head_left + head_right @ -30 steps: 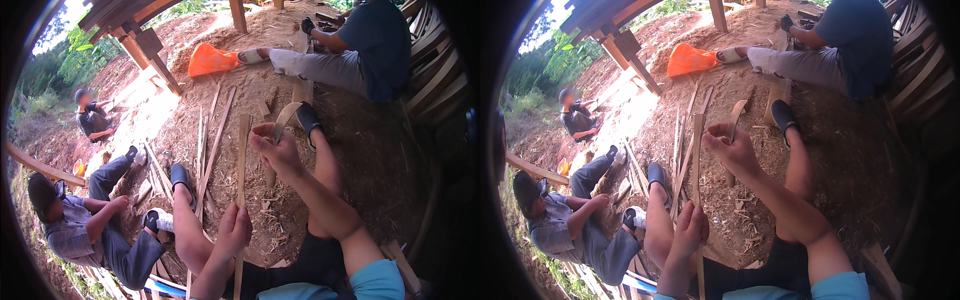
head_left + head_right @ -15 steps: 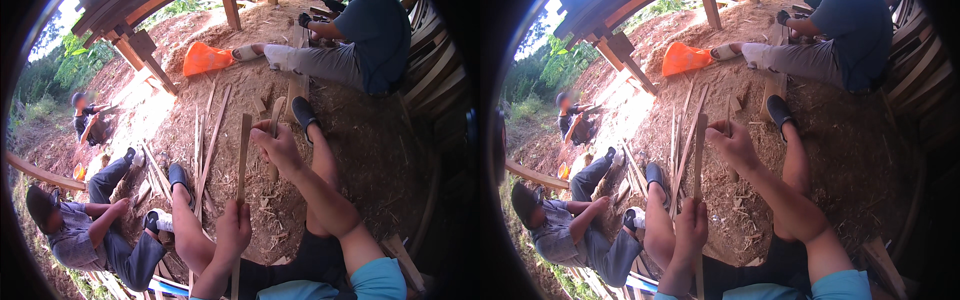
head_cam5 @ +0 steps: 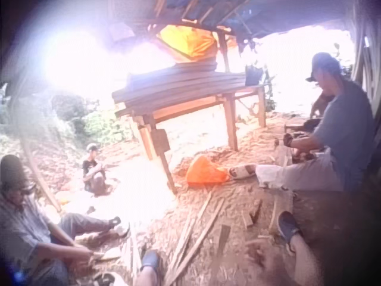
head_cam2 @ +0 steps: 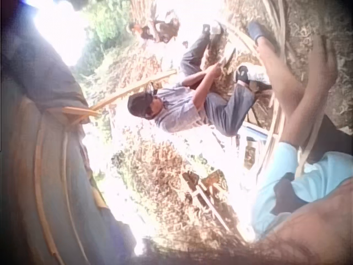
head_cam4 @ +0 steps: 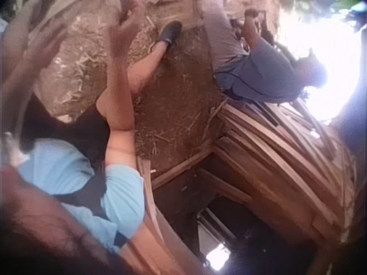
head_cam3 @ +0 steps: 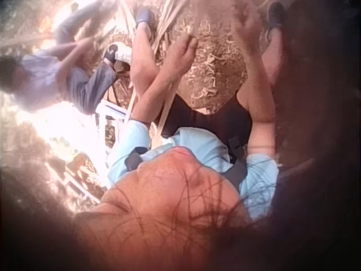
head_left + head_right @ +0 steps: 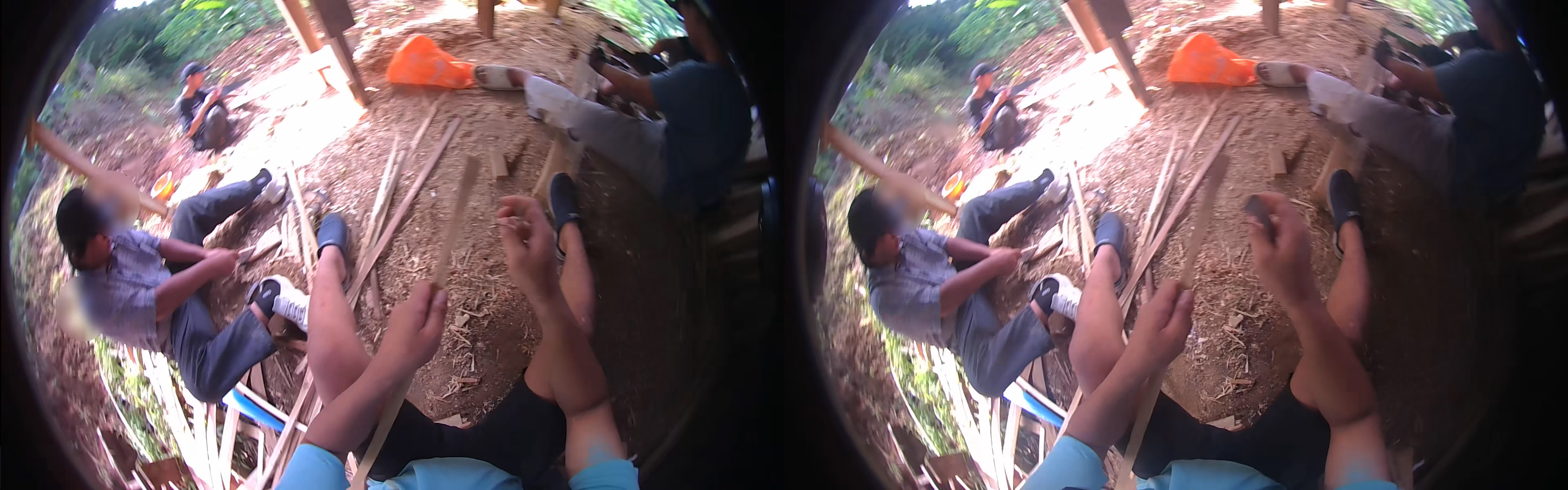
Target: The person sits on the ground and uses a small knife to shave thin strips from a long wooden stick. The person holds the stick with one hand and scrapes the blade along its length to remove wood shavings. Other people are sitting nearby in the background.
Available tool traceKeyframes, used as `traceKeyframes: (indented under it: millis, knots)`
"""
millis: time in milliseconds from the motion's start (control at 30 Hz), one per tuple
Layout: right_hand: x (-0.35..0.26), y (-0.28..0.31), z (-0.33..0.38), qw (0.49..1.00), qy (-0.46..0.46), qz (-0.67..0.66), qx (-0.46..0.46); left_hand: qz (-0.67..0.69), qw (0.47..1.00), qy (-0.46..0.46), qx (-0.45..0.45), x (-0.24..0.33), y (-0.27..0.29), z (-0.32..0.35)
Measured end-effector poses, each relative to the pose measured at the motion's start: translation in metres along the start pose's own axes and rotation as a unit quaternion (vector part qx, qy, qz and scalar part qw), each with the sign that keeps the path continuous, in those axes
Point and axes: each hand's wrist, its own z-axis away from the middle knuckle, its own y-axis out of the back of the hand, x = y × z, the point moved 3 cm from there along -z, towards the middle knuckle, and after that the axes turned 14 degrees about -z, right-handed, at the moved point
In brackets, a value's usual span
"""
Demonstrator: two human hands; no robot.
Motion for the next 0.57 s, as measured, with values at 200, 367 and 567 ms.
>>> traceKeyframes:
  millis: [200, 367, 567]
  knots:
    - [0.011, 0.006, 0.018, 0.895, -0.31, -0.293, 0.128, 0.051, 0.994, -0.023, -0.098, 0.003, -0.02, 0.021]
    - [0.051, 0.058, 0.004, 0.864, -0.373, -0.323, 0.097, 0.081, 0.992, -0.081, -0.05, -0.007, -0.054, 0.02]
    - [0.094, 0.093, -0.021, 0.894, -0.372, -0.248, 0.02, 0.07, 0.996, -0.056, 0.018, -0.013, -0.039, 0.022]
